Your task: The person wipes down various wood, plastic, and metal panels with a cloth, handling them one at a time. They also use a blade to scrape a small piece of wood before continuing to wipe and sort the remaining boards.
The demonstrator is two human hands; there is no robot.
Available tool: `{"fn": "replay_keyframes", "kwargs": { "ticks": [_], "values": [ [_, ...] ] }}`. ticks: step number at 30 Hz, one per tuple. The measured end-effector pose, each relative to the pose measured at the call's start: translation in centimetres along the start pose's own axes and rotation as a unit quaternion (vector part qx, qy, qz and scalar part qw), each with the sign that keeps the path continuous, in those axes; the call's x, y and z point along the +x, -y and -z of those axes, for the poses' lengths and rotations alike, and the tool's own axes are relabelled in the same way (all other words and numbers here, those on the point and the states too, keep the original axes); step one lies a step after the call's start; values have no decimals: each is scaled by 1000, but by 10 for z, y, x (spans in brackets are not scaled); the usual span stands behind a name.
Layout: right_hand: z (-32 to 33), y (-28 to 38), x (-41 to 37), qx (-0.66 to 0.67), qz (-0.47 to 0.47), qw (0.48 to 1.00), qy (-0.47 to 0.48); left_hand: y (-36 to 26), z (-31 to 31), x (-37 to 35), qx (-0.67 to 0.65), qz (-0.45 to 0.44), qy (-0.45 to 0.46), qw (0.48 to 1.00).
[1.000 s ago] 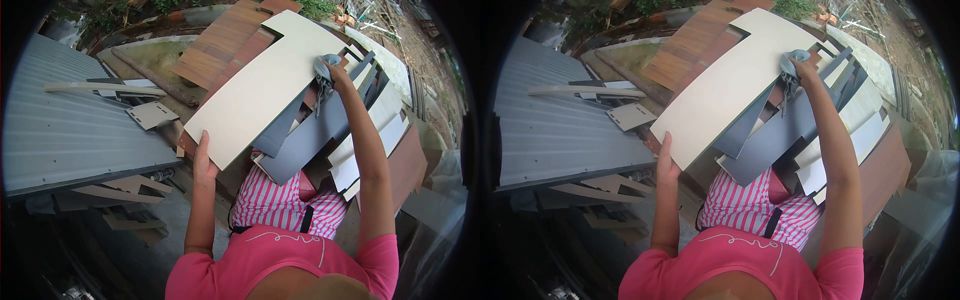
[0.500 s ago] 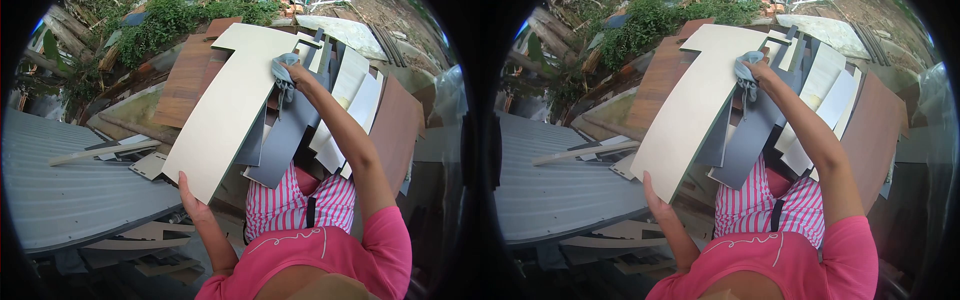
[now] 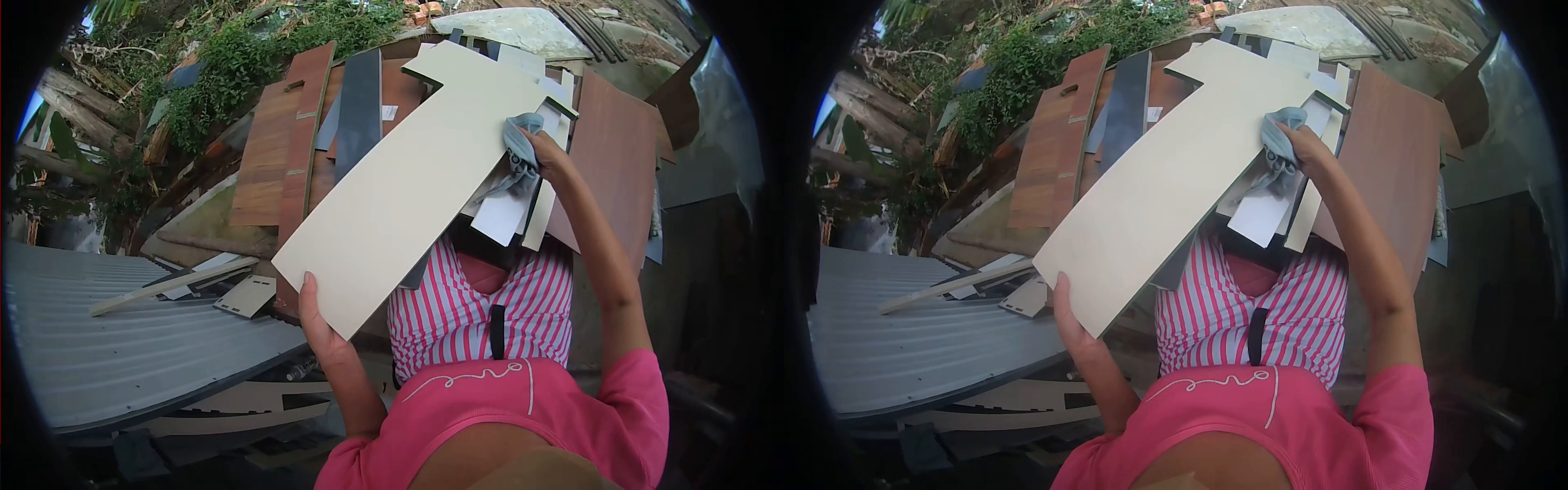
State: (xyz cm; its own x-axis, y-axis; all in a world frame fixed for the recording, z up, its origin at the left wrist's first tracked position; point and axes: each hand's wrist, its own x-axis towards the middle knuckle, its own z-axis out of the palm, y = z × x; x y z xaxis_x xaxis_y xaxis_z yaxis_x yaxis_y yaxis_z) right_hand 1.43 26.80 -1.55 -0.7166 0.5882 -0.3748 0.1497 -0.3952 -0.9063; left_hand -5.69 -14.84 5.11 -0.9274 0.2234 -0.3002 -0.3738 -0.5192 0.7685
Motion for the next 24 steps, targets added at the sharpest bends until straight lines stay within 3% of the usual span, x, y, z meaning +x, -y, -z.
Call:
{"fn": "replay_keyframes", "kwargs": {
  "ticks": [2, 5, 6, 7, 9, 11, 15, 18, 21, 24],
  "values": [
    [13, 0, -7, -99, 18, 995, 17, 4, 1, 3, 9, 19, 7, 1000],
    [31, 31, -24, -441, 113, 890, 24, 5, 9, 8, 21, 30, 9, 999],
    [24, 50, -35, -494, 74, 866, -12, 3, 10, 6, 24, 21, -14, 999],
    [14, 57, -46, -477, 165, 862, -36, 4, 7, 6, 27, 15, -12, 999],
    [-30, 75, -77, -468, 198, 859, -70, 4, 5, 4, 28, 1, -16, 999],
    [-87, 84, -118, -431, 294, 853, 13, 3, 3, 1, 17, 4, 18, 1000],
    [-192, 35, -174, -447, 508, 712, 189, -5, -18, -11, 19, -16, 12, 1000],
    [-233, -20, -182, -458, 519, 664, 283, 2, 3, -8, 75, -23, 12, 997],
    [-212, -23, -152, -504, 500, 650, 271, 4, 0, -4, 27, -5, -19, 999],
    [-161, -9, -89, -606, 462, 628, 157, 4, -1, -6, 39, -16, 14, 999]
  ]
}}
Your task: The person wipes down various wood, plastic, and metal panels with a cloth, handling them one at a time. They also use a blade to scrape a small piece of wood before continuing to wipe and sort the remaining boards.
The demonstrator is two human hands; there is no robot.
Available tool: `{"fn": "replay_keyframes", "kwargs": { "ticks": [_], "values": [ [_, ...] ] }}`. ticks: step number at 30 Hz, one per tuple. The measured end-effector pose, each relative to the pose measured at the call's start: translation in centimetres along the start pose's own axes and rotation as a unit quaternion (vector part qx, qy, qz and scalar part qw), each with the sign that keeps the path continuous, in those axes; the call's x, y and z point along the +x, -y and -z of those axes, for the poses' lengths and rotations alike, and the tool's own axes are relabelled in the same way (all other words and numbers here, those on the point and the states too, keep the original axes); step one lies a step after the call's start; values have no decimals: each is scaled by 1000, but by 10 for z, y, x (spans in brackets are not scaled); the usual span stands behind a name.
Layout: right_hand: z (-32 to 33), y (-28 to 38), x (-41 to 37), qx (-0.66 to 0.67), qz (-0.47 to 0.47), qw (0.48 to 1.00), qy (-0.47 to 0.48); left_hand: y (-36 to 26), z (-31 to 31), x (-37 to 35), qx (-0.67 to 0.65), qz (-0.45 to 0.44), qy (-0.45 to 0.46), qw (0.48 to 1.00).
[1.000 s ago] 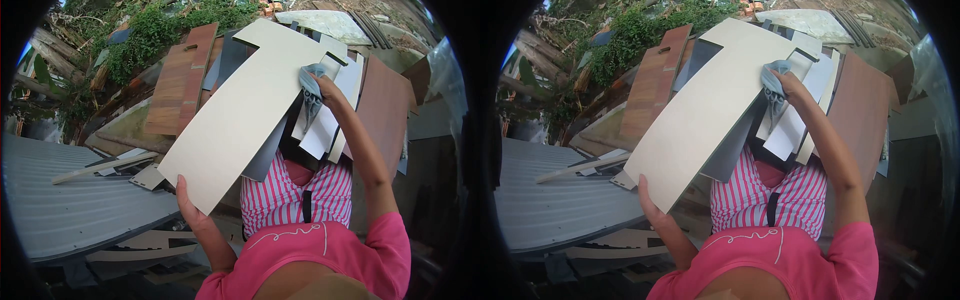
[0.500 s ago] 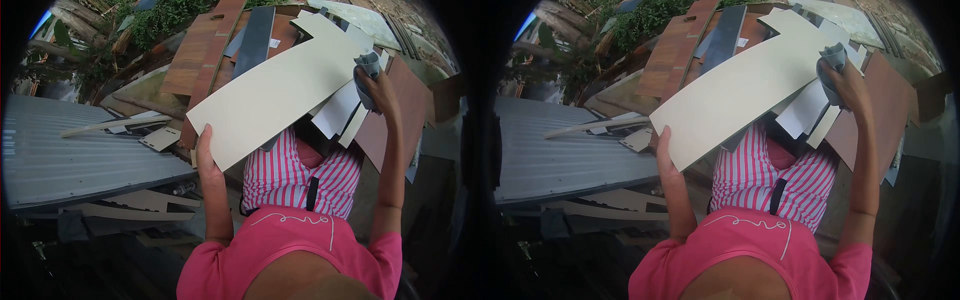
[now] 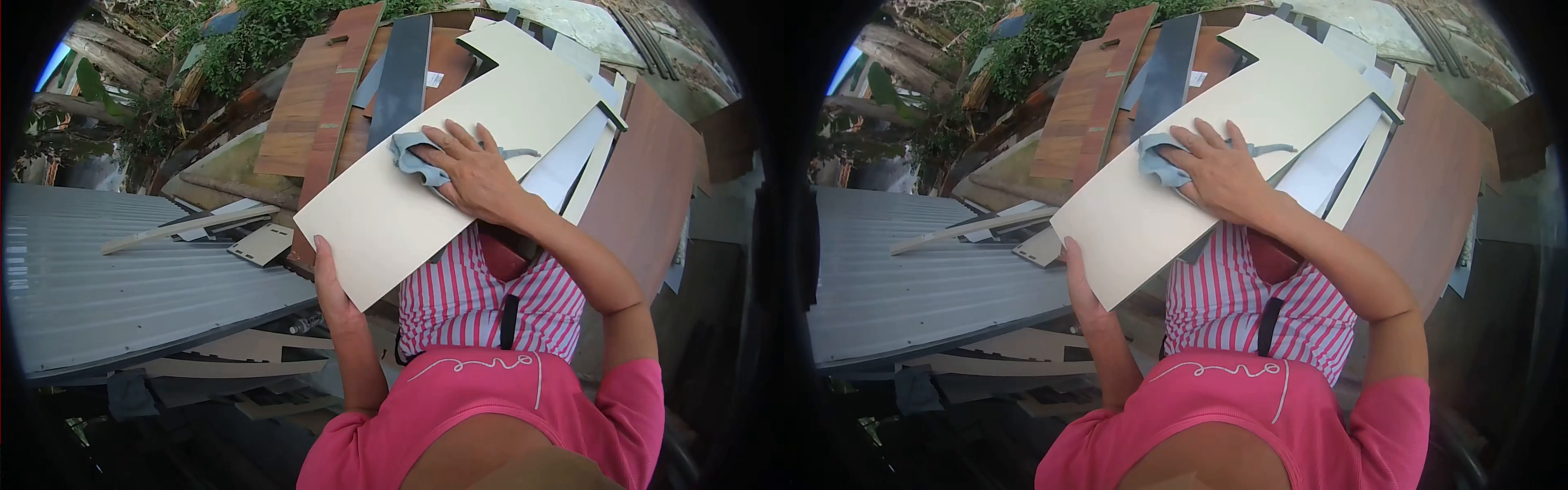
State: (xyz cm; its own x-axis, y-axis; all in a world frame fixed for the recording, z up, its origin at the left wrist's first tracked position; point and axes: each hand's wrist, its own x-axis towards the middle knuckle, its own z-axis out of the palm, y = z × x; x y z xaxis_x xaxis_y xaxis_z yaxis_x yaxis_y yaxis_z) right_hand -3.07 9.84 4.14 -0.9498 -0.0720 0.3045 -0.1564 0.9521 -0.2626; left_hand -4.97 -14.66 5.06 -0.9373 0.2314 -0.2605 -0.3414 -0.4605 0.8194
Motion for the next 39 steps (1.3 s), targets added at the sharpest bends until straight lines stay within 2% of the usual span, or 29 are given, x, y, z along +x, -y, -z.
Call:
{"fn": "replay_keyframes", "kwargs": {
  "ticks": [3, 4, 5, 6, 7, 8, 10, 11, 12, 13, 14, 16, 18, 20, 22, 24, 27, 28, 31, 34, 36, 37, 39],
  "values": [
    [1, -133, -3, -138, -184, 973, 0, 2, 8, 1, -12, 17, -8, 1000],
    [-2, -193, -9, -141, -254, 957, -4, 2, 10, 1, -5, 20, -14, 1000],
    [12, -227, -12, -155, -357, 920, 45, 3, 12, 1, -11, 18, -16, 1000],
    [16, -261, -21, -132, -421, 897, 17, 5, 16, 1, -11, 29, -24, 999],
    [13, -292, -26, -130, -466, 874, 35, 6, 18, 1, -10, 40, -32, 999],
    [12, -285, -20, -133, -464, 875, 33, 6, 18, 1, -14, 38, -31, 999],
    [4, -237, -8, -139, -325, 935, -28, 6, 16, -1, 5, 30, -36, 999],
    [9, -191, 11, -106, -287, 949, 72, 6, 16, -1, 2, 32, -36, 999],
    [-7, -154, 12, -122, -147, 981, 10, 6, 17, -1, 6, 42, -31, 999],
    [-1, -100, 17, -67, -67, 995, 19, 5, 18, -2, 12, 54, -27, 998],
    [6, -62, 18, -6, 14, 998, 59, 6, 18, -4, 14, 54, -27, 998],
    [14, -41, 17, 55, 157, 977, 132, 9, 18, -6, 14, 56, -38, 998],
    [7, -68, 18, 37, 160, 976, 144, 14, 23, -10, 22, 62, -50, 997],
    [10, -112, 28, -23, 72, 989, 125, 16, 27, -11, 25, 72, -61, 995],
    [-8, -183, 38, -77, -34, 995, 53, 16, 28, -12, 19, 84, -29, 996],
    [-21, -239, 63, -150, -183, 962, 134, 22, 34, -13, 25, 91, -36, 995],
    [-44, -245, 93, -115, -136, 981, 74, 25, 38, -11, 36, 94, -43, 994],
    [-46, -244, 103, -143, -90, 977, 127, 26, 38, -12, 36, 100, -48, 993],
    [-56, -262, 118, -153, -62, 979, 123, 30, 40, -13, 40, 105, -50, 992],
    [-57, -309, 116, -202, -197, 958, 57, 36, 48, -12, 42, 126, -57, 989],
    [-41, -326, 109, -177, -294, 937, 59, 35, 50, -11, 50, 130, -53, 989],
    [-33, -327, 104, -178, -291, 938, 61, 36, 51, -11, 62, 133, -48, 988],
    [-22, -323, 88, -220, -351, 910, 14, 39, 54, -11, 77, 130, -50, 987]
  ]
}}
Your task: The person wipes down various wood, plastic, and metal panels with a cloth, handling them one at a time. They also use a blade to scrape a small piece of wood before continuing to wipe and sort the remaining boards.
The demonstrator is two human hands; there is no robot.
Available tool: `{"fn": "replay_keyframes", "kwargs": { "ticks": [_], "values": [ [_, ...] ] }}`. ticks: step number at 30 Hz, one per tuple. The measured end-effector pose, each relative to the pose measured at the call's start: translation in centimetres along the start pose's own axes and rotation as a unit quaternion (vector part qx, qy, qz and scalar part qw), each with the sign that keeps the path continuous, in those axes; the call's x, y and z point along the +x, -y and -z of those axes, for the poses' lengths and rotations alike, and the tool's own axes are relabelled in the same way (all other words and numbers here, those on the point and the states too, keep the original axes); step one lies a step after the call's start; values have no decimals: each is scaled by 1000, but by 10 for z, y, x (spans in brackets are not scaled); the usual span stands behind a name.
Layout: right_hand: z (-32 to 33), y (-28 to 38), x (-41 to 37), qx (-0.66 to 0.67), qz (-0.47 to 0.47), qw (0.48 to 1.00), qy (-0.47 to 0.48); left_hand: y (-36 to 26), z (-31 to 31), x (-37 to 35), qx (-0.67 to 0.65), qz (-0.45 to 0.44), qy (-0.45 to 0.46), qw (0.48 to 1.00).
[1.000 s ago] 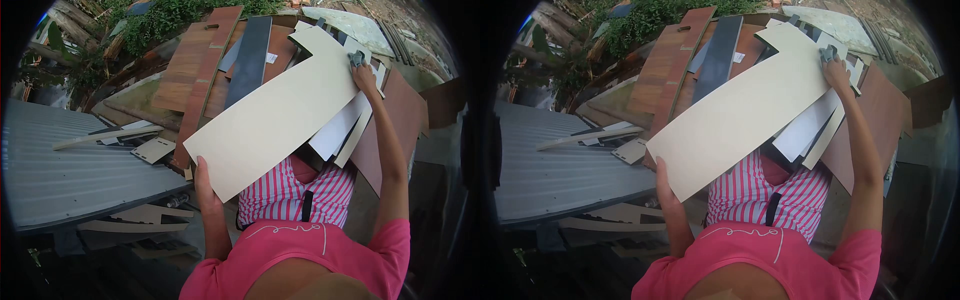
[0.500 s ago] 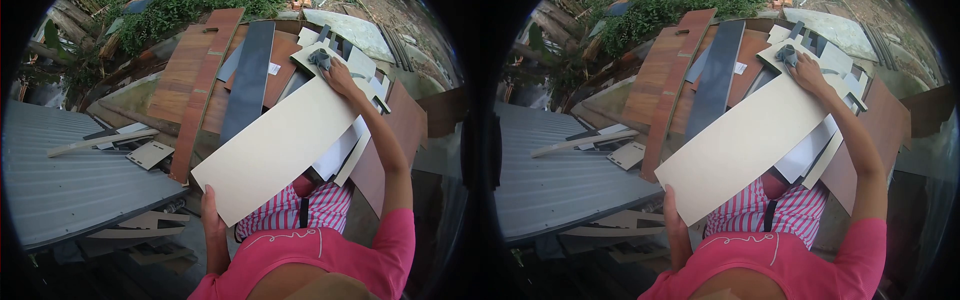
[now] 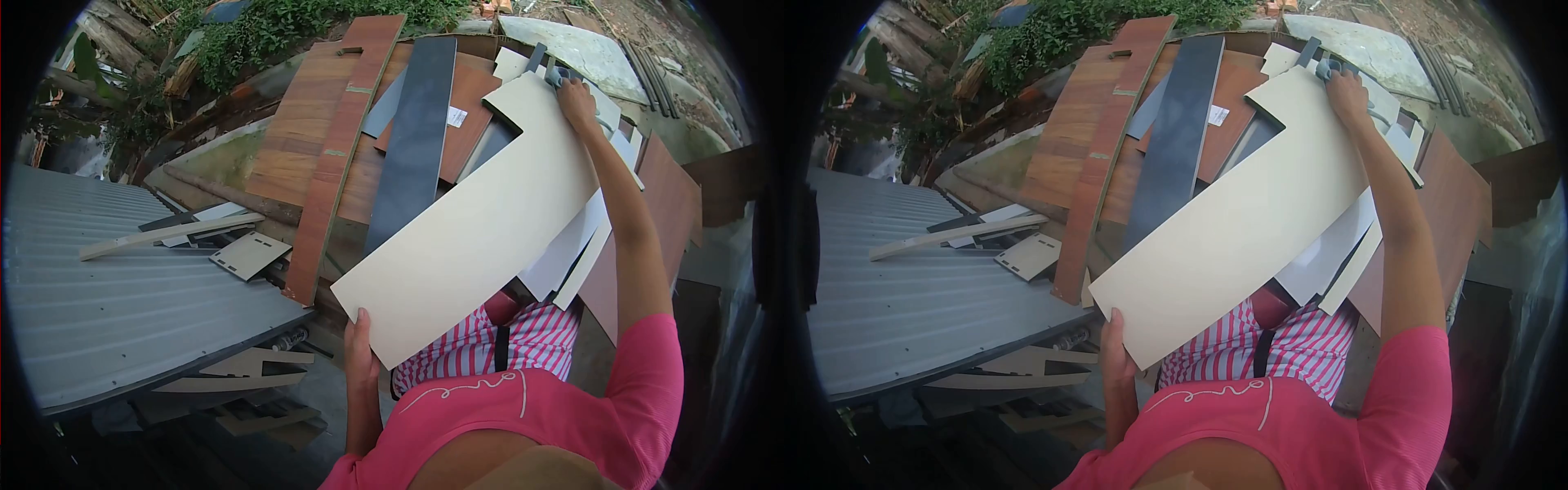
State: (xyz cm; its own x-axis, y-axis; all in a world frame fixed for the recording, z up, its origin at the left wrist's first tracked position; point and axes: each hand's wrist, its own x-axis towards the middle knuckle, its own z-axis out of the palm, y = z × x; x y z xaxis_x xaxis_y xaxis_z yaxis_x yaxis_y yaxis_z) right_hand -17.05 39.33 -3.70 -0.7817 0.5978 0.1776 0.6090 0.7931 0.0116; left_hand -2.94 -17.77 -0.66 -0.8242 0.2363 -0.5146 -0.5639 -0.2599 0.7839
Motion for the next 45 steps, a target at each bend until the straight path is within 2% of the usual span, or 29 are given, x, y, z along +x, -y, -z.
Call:
{"fn": "replay_keyframes", "kwargs": {
  "ticks": [1, 3, 6, 11, 13, 14, 16, 18, 20, 21, 23, 27, 28, 30, 32, 33, 34, 36, 38, 39, 41, 42, 44, 45],
  "values": [
    [5, -4, -9, -1, -1, 1000, -1, 1, 1, 1, 18, -4, -2, 1000],
    [16, -13, -32, -45, 55, 994, -83, -3, -1, 1, 22, -5, 4, 1000],
    [37, -21, -78, -33, 74, 990, -115, -8, 0, -1, 16, -7, 19, 1000],
    [39, -65, -127, 32, 37, 994, -99, -19, -5, -2, -8, -37, 32, 999],
    [46, -79, -143, 37, 0, 996, -83, -26, -18, -5, 74, -165, 11, 983],
    [49, -85, -151, 35, -2, 995, -97, -30, -25, -8, 77, -168, 12, 983],
    [48, -99, -164, 33, 20, 992, -117, -35, -36, -13, 87, -217, -48, 971],
    [50, -107, -172, 27, 41, 990, -135, -46, -36, -15, 115, -243, -25, 963],
    [59, -113, -176, 11, 139, 982, -126, -54, -34, -15, 119, -298, 27, 947],
    [61, -113, -175, 12, 136, 982, -127, -57, -34, -16, 121, -299, 29, 946],
    [65, -112, -166, 4, 58, 998, -19, -67, -35, -20, 172, -309, 15, 935],
    [50, -122, -150, 4, 38, 999, 7, -75, -25, -22, 245, -333, -6, 910],
    [50, -122, -150, 9, 37, 999, 6, -72, -19, -14, 324, -436, 12, 840],
    [49, -123, -150, 16, 34, 999, 4, -76, -10, -6, 397, -530, 32, 749],
    [46, -126, -150, 24, 50, 998, -11, -87, -6, -2, 522, -546, 27, 655],
    [44, -127, -150, 27, 48, 998, -13, -93, -1, -1, 523, -547, 29, 653],
    [42, -128, -150, 26, 52, 998, -21, -100, 2, 1, 619, -562, -39, 547],
    [41, -129, -153, 23, 51, 998, -31, -106, -2, 4, 696, -566, -103, 429],
    [44, -126, -152, 8, 58, 997, -49, -114, -14, 13, 651, -625, -122, 413],
    [49, -126, -149, 7, 57, 997, -53, -121, -23, 21, 648, -628, -123, 413],
    [63, -126, -135, 8, 108, 987, -122, -139, -41, 41, 552, -717, 36, 424],
    [74, -127, -121, -2, 111, 986, -126, -144, -43, 48, 551, -719, 33, 423],
    [109, -129, -96, -63, 157, 978, -124, -152, -45, 63, 473, -702, 134, 515],
    [119, -141, -78, -75, 212, 958, -178, -160, -47, 62, 470, -706, 138, 512]
  ]
}}
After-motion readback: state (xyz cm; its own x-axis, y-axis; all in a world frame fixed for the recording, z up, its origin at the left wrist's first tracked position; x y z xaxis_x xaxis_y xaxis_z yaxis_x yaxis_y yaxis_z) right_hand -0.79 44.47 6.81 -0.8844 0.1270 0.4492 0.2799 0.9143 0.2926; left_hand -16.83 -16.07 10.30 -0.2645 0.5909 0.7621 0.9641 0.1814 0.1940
